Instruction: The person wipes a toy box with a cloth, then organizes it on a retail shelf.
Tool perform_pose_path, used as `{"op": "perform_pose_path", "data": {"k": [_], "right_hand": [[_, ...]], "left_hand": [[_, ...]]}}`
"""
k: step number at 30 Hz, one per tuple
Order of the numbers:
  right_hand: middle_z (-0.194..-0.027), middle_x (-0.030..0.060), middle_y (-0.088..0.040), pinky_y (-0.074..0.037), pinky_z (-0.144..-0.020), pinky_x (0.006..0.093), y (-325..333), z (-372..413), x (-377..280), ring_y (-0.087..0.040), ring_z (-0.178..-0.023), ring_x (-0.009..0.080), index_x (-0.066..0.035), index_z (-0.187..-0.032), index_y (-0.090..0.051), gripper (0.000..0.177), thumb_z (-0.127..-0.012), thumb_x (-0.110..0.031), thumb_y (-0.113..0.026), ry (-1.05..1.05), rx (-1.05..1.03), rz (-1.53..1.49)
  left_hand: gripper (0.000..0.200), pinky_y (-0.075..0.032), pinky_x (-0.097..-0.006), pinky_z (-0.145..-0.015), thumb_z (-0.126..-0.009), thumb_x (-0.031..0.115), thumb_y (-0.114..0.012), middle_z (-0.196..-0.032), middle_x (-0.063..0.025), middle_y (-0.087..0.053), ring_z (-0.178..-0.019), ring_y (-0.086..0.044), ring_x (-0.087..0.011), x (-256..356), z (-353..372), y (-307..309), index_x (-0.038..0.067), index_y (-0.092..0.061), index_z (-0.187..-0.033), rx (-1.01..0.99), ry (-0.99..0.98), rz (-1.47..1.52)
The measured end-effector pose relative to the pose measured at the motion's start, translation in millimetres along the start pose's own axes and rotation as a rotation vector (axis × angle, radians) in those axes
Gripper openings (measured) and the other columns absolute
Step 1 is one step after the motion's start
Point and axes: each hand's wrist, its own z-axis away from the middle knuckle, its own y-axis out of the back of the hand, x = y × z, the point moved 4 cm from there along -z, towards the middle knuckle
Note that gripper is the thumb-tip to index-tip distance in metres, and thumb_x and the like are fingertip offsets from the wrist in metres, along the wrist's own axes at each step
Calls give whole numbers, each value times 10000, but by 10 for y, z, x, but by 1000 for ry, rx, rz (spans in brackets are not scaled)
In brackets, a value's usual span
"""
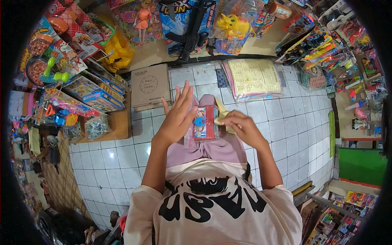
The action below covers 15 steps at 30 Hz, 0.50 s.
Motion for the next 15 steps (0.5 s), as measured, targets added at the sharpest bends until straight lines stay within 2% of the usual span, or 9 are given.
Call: {"op": "perform_pose_path", "data": {"k": [1, 5, 6, 10, 15], "right_hand": [[-919, 113, -594, -475, -756, 315, 57, -57, -31, -597, -825, 230, -31, -1014, -669, 233, -817, 55, -578, -7, 54, 25], [-905, 108, -585, -475, -731, 314, 48, -417, -153, -595, -828, 245, -23, -1030, -654, 240, -819, 53, -570, 176, 209, 97], [-902, 121, -577, -477, -739, 319, -18, -515, -151, -588, -839, 273, -11, -1022, -649, 261, -790, 63, -556, 238, 205, 147], [-936, 133, -573, -471, -804, 344, -395, -785, -48, -568, -911, 301, -18, -1009, -647, 302, -729, 21, -537, 284, -6, 324], [-980, 113, -578, -456, -853, 338, -419, -643, -14, -555, -988, 287, -26, -1005, -642, 310, -714, 10, -545, 376, -124, 364]], "left_hand": [[583, 132, -605, -1040, -982, 331, -323, -1553, -80, -59, -1424, -19, -321, -2, 0, -3, 100, -125, -1480, -2, 5, 0], [551, 126, -592, -1051, -995, 331, -268, -1552, -81, -64, -1424, -26, -315, -28, 7, 8, 105, -134, -1479, -2, 28, 17], [543, 125, -589, -1053, -998, 330, -253, -1552, -80, -65, -1424, -27, -314, -34, 11, 9, 105, -136, -1479, -2, 34, 26], [528, 130, -587, -1052, -1002, 311, -228, -1553, -73, -62, -1424, -27, -317, -56, 31, 8, 111, -132, -1480, 19, 36, 31], [527, 137, -592, -1047, -999, 295, -234, -1554, -69, -54, -1424, -21, -322, -51, 42, 26, 114, -125, -1482, 7, 42, 22]]}}
